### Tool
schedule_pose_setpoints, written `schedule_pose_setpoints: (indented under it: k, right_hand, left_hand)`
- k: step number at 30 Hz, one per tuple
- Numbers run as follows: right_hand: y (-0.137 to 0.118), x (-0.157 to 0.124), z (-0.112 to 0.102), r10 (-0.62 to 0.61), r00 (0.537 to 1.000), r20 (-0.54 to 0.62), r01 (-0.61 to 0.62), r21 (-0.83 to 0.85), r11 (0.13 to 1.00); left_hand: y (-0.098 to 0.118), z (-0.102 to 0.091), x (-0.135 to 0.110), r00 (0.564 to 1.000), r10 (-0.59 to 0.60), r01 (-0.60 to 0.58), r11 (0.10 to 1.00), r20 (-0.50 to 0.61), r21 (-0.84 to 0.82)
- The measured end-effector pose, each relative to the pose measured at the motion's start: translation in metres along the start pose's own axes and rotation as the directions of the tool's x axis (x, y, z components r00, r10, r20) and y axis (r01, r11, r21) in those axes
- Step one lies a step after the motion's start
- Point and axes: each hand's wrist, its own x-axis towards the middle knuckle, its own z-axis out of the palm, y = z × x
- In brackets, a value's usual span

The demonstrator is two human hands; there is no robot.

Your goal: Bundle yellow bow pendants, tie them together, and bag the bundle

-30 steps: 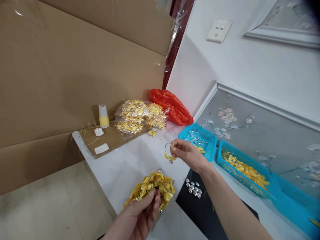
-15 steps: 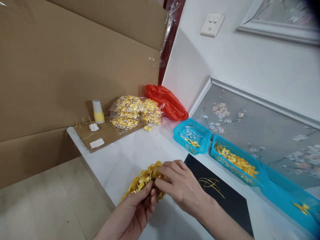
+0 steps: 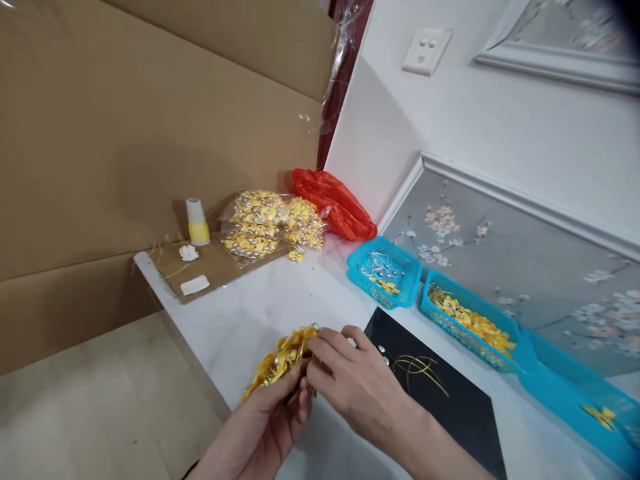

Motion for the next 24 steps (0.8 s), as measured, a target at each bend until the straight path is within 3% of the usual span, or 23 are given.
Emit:
schedule_pose_setpoints:
  k: [7, 11, 14, 16, 24]
  right_hand:
    - [-0.007, 0.003, -0.001, 0.013, 1.0, 0.016, -0.013, -0.004, 1.0]
    - [-0.004, 0.001, -0.005, 0.089, 0.993, -0.077, -0.071, 0.206, 0.976]
    - [0.001, 0.001, -0.006, 0.367, 0.918, -0.151, -0.254, 0.487, 0.835]
    - [0.002, 0.003, -0.004, 0.522, 0.845, -0.111, -0.374, 0.575, 0.728]
    - [0.003, 0.014, 0.007, 0.673, 0.73, 0.115, -0.568, 0.649, 0.505]
  left_hand:
    - [-0.002, 0.001, -0.002, 1.0, 0.025, -0.025, 0.999, -0.016, 0.02]
    - [0.0, 0.003, -0.002, 0.999, 0.021, -0.019, 0.999, -0.043, 0.04]
    - [0.001, 0.002, -0.001, 0.998, 0.005, -0.003, 0.999, -0.055, 0.035]
    - [0.001, 0.002, 0.0, 0.998, -0.001, 0.003, 1.0, -0.066, 0.025]
    - [0.0, 0.003, -0.001, 0.995, -0.001, 0.01, 0.996, -0.102, 0.085]
